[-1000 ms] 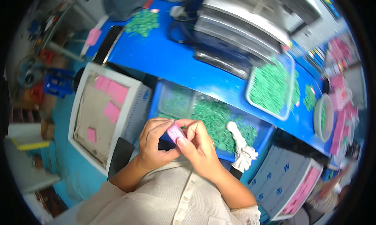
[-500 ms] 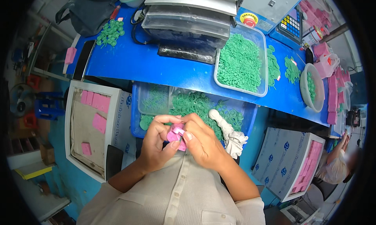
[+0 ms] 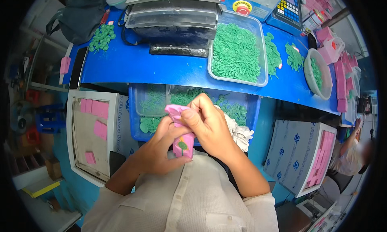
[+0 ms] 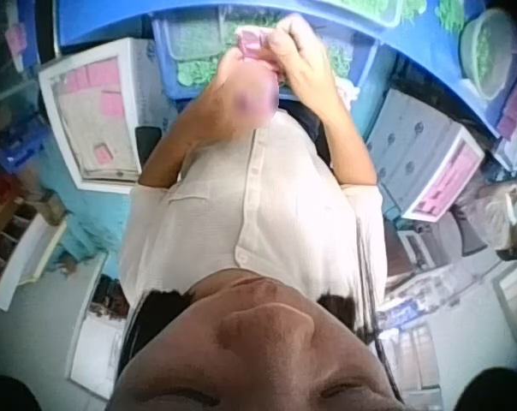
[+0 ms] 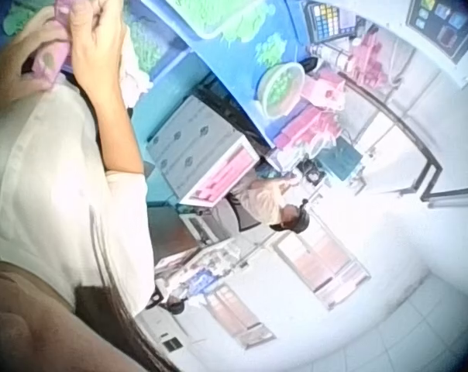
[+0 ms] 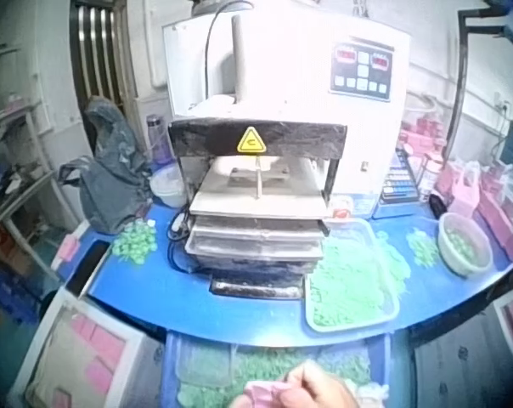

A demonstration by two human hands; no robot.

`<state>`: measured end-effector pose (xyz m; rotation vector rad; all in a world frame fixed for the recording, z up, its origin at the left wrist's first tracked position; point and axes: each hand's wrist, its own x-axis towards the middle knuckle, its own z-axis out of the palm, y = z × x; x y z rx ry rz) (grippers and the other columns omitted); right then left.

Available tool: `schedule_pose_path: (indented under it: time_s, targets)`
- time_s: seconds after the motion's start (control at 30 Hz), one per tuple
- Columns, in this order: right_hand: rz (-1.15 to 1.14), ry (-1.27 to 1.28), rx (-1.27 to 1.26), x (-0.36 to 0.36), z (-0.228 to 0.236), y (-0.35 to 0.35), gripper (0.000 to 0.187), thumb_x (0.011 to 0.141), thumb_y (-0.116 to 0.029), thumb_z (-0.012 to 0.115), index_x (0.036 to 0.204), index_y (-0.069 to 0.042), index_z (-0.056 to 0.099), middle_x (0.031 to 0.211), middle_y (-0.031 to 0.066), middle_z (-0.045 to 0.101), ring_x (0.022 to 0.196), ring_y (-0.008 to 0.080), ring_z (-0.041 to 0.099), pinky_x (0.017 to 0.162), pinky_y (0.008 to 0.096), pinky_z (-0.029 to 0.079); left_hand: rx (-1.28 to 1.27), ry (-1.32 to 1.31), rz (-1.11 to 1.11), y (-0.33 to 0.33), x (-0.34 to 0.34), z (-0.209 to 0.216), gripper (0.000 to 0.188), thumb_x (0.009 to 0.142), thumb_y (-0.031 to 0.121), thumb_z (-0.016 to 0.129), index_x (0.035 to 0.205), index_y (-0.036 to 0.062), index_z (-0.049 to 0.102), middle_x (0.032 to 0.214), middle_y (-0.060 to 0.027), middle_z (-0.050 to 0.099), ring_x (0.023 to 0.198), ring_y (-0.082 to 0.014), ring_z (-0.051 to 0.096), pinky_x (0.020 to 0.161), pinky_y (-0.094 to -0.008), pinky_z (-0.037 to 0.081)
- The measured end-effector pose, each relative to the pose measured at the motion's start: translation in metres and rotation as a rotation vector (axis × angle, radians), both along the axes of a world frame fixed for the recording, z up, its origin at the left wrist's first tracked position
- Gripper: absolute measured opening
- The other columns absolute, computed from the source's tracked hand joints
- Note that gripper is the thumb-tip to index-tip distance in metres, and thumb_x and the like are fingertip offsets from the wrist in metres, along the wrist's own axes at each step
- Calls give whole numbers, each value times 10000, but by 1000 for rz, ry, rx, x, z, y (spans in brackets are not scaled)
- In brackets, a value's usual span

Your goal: The recorder is placing small wax chips into molds, heating them with a press machine, and organizing the finished pieces.

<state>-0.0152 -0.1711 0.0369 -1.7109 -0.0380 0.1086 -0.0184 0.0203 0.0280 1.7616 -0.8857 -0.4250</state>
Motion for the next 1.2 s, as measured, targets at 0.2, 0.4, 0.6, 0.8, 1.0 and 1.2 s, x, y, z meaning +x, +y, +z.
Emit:
schedule_pose_path:
  time_s: [0.2,0.4,0.6,0.8,1.0,1.2]
  targets:
    - [-41,217,465,-13,-21,-6,443,982,-446,513,1093,-22,450,1013,88,562,821,116,564,713,261,493,-69,132,180,-2,3,-12,636,765,90,761,1329,29,473,1260,-163,382,1175,-317,512,954,-410,454]
    - [182,564,601,-45,-28,-3,371,1009,-339,496,1136,8,532,940,92,616,799,172,623,752,323,520,-312,437,286,-5,4,-23,679,769,96,780,1351,-32,453,1255,-137,376,1194,-241,508,909,-347,481]
    - [87,496,608,-47,-28,-7,440,1039,-394,360,1080,5,541,891,94,603,767,180,601,715,309,487,496,-509,423,-6,11,0,891,717,623,719,1334,16,507,1462,-253,292,1365,-427,305,1087,-592,230]
    - [72,407,467,-50,-14,-1,439,1042,-392,349,1091,0,540,926,75,592,829,144,561,762,271,451,318,-612,163,-7,25,8,962,651,708,687,1257,-21,523,1385,-227,465,1369,-383,350,1090,-675,144]
    - [64,394,537,-57,-9,4,479,1041,-391,357,1234,17,520,1007,76,601,888,130,549,817,285,445,15,-408,46,-9,37,-4,930,570,543,860,1233,-10,513,1155,-177,623,1161,-376,572,1093,-619,248]
    - [169,354,539,-55,-4,-5,500,1040,-386,362,1286,27,496,1080,93,602,956,139,555,865,296,440,-315,-46,13,-16,37,-18,1041,473,386,958,1320,43,460,1254,-178,585,1153,-327,586,1003,-438,440]
